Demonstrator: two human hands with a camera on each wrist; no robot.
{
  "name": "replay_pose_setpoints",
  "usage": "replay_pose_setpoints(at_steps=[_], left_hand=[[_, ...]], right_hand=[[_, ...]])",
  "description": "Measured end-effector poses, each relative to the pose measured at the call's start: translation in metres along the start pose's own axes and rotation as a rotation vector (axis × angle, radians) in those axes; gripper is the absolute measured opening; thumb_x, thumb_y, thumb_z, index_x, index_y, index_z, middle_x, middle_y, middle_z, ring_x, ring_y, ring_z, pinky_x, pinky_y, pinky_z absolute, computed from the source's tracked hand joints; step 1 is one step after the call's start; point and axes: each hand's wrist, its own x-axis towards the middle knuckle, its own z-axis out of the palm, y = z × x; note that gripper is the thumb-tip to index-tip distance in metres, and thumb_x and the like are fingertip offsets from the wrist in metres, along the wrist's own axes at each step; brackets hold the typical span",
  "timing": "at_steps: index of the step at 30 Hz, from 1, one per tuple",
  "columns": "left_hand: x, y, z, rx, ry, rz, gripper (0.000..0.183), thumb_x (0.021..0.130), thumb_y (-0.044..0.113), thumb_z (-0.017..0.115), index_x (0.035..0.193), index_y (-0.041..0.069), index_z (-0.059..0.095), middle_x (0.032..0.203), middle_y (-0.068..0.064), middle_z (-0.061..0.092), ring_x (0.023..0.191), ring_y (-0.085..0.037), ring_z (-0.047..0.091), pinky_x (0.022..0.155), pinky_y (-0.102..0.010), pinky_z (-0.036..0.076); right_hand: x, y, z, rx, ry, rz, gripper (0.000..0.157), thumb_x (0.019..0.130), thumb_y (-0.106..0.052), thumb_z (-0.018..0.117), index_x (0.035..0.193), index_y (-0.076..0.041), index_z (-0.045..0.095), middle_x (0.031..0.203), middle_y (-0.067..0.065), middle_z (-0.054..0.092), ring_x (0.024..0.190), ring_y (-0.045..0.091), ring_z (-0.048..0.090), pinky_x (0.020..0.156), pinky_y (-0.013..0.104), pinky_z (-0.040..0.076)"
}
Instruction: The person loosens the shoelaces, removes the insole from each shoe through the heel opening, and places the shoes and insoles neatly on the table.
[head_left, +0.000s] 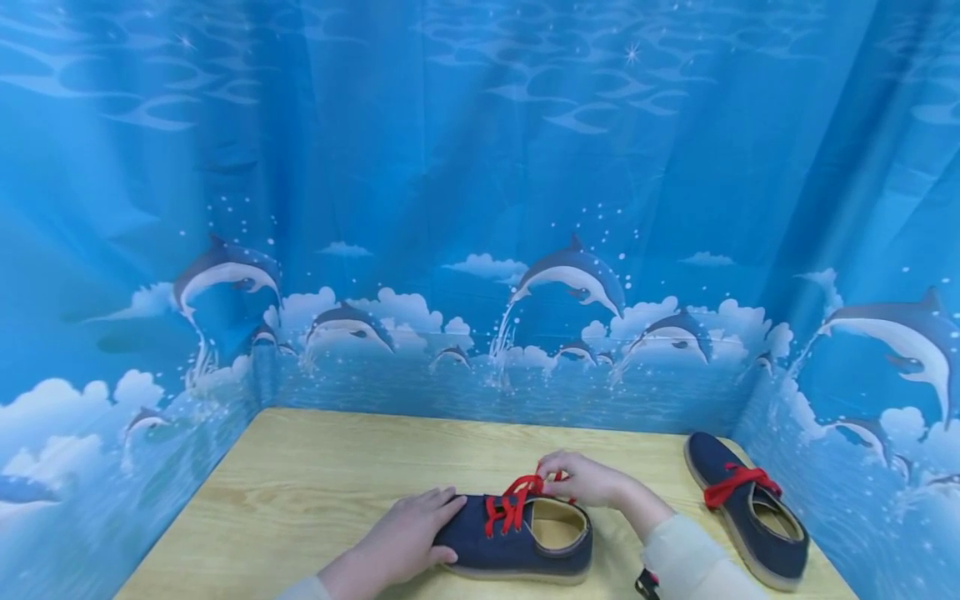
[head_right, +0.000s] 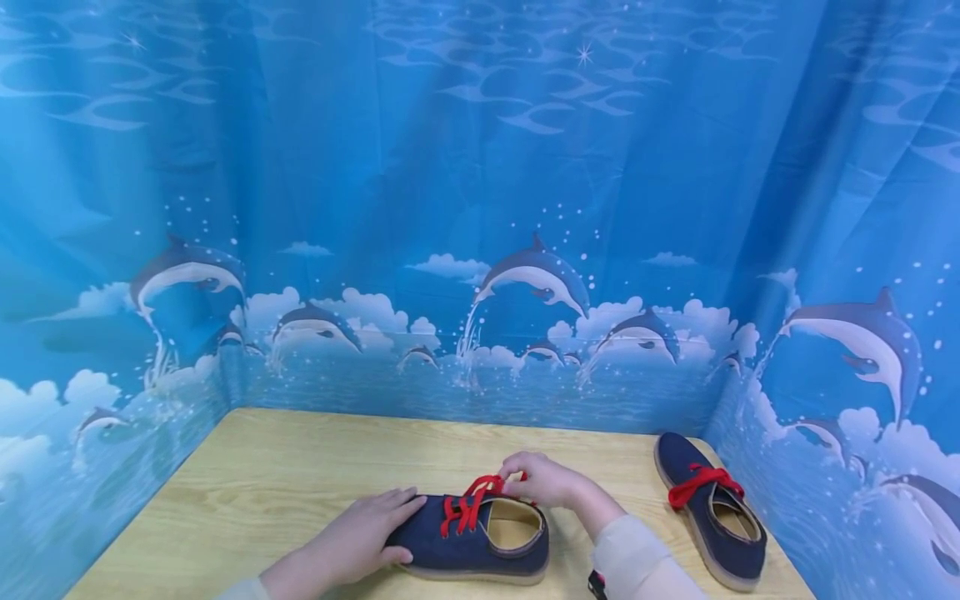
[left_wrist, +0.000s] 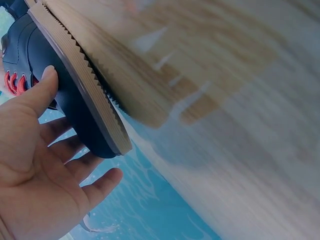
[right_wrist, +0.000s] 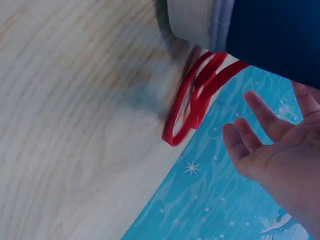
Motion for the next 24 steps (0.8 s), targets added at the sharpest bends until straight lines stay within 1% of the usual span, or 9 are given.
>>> replay_pose_setpoints(at_steps=[3, 5, 11, 15, 17, 19, 22, 24], left_hand=[[0.0, 0.0, 0.0, 0.008, 0.01, 0.004, 0.074, 0.088, 0.055, 0.069, 0.151, 0.022, 0.048, 0.153, -0.006, 0.046, 0.138, -0.031, 0.045, 0.108, -0.052, 0.042], [0.0, 0.0, 0.0, 0.01, 0.012, 0.005, 0.074, 0.088, 0.055, 0.069, 0.151, 0.022, 0.048, 0.153, -0.006, 0.046, 0.139, -0.031, 0.045, 0.108, -0.052, 0.042], [0.0, -0.001, 0.001, 0.002, 0.003, -0.002, 0.074, 0.088, 0.055, 0.068, 0.151, 0.023, 0.047, 0.154, -0.006, 0.045, 0.139, -0.03, 0.044, 0.109, -0.053, 0.042], [0.0, -0.001, 0.0, -0.006, 0.001, -0.001, 0.075, 0.088, 0.055, 0.068, 0.152, 0.023, 0.046, 0.155, -0.006, 0.044, 0.139, -0.03, 0.044, 0.109, -0.053, 0.041], [0.0, -0.001, 0.0, -0.007, 0.001, 0.0, 0.075, 0.088, 0.055, 0.068, 0.152, 0.023, 0.046, 0.155, -0.006, 0.044, 0.139, -0.03, 0.044, 0.109, -0.053, 0.041], [0.0, -0.001, 0.001, -0.007, 0.0, -0.001, 0.074, 0.088, 0.055, 0.068, 0.152, 0.024, 0.046, 0.155, -0.006, 0.044, 0.139, -0.03, 0.044, 0.109, -0.053, 0.041], [0.0, -0.001, 0.001, -0.005, -0.002, 0.0, 0.074, 0.088, 0.055, 0.068, 0.151, 0.024, 0.047, 0.154, -0.005, 0.045, 0.139, -0.03, 0.044, 0.109, -0.053, 0.042], [0.0, -0.001, 0.001, -0.006, -0.006, -0.002, 0.074, 0.088, 0.056, 0.068, 0.152, 0.024, 0.047, 0.155, -0.005, 0.044, 0.139, -0.03, 0.044, 0.109, -0.053, 0.042]], right_hand=[[0.001, 0.001, 0.001, -0.011, 0.015, -0.001, 0.01, 0.1, -0.017, 0.063, 0.091, -0.012, 0.066, 0.14, 0.029, 0.05, 0.134, 0.052, 0.039, 0.108, 0.069, 0.032], [0.0, 0.001, -0.001, -0.013, 0.043, 0.014, 0.012, 0.1, -0.018, 0.063, 0.089, -0.014, 0.065, 0.141, 0.029, 0.049, 0.135, 0.053, 0.038, 0.107, 0.07, 0.033], [-0.005, -0.001, -0.018, -0.041, 0.167, 0.058, 0.011, 0.1, -0.02, 0.063, 0.091, -0.016, 0.065, 0.146, 0.026, 0.046, 0.139, 0.053, 0.031, 0.106, 0.07, 0.033], [-0.008, -0.005, -0.032, -0.053, 0.282, 0.078, 0.012, 0.102, -0.021, 0.06, 0.092, -0.016, 0.066, 0.147, 0.025, 0.046, 0.14, 0.053, 0.029, 0.107, 0.071, 0.031], [-0.009, -0.005, -0.038, -0.042, 0.355, 0.097, 0.014, 0.102, -0.022, 0.059, 0.092, -0.015, 0.066, 0.147, 0.025, 0.046, 0.14, 0.053, 0.029, 0.107, 0.07, 0.033], [-0.009, -0.005, -0.044, -0.02, 0.422, 0.119, 0.016, 0.103, -0.022, 0.058, 0.093, -0.012, 0.066, 0.148, 0.026, 0.045, 0.14, 0.053, 0.029, 0.106, 0.069, 0.035], [-0.008, -0.003, -0.052, 0.025, 0.517, 0.168, 0.018, 0.104, -0.022, 0.056, 0.098, -0.007, 0.065, 0.149, 0.027, 0.043, 0.142, 0.052, 0.027, 0.107, 0.068, 0.035], [-0.008, -0.004, -0.058, 0.058, 0.567, 0.199, 0.021, 0.105, -0.022, 0.055, 0.101, -0.004, 0.064, 0.15, 0.027, 0.041, 0.143, 0.051, 0.025, 0.109, 0.068, 0.032]])
